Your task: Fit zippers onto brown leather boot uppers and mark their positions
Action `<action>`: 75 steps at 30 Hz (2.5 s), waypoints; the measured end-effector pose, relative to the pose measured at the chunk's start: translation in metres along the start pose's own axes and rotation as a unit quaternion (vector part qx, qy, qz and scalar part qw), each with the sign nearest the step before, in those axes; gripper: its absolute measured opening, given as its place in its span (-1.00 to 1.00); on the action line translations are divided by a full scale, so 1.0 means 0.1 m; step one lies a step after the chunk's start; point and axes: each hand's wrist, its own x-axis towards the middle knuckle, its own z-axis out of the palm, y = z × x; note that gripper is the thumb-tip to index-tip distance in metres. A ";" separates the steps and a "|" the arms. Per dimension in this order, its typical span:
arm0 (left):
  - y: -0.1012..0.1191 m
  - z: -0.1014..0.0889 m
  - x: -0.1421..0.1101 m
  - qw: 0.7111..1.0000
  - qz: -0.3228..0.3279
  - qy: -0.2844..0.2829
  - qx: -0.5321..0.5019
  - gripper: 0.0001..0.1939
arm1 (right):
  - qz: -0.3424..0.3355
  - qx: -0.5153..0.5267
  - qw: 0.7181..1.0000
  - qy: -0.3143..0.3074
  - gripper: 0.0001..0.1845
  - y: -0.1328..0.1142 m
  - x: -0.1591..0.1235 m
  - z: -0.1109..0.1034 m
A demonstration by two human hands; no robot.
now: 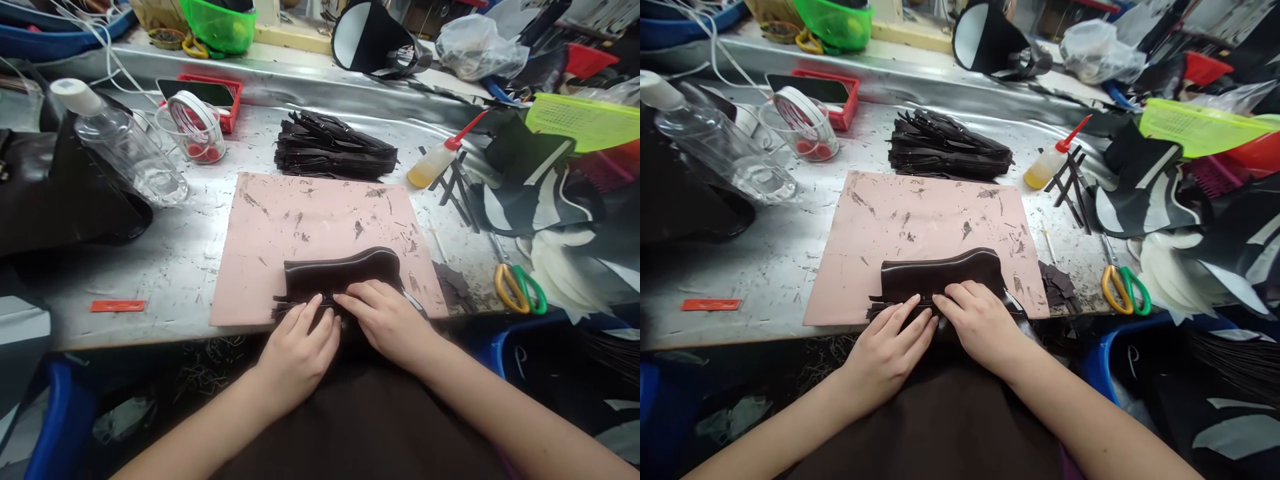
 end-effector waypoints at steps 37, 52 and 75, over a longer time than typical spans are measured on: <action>-0.02 0.04 -0.02 1.000 0.002 0.017 -0.012 -0.70 | -0.025 0.001 0.997 0.069 -0.71 -0.05 0.11 0.11; -0.02 0.04 -0.02 1.000 -0.001 0.017 -0.019 -0.70 | -0.004 0.029 0.997 0.066 -0.72 -0.06 0.12 0.12; -0.02 0.06 -0.02 0.999 -0.004 0.022 -0.024 -0.71 | 0.023 0.039 0.996 0.076 -0.70 -0.06 0.12 0.14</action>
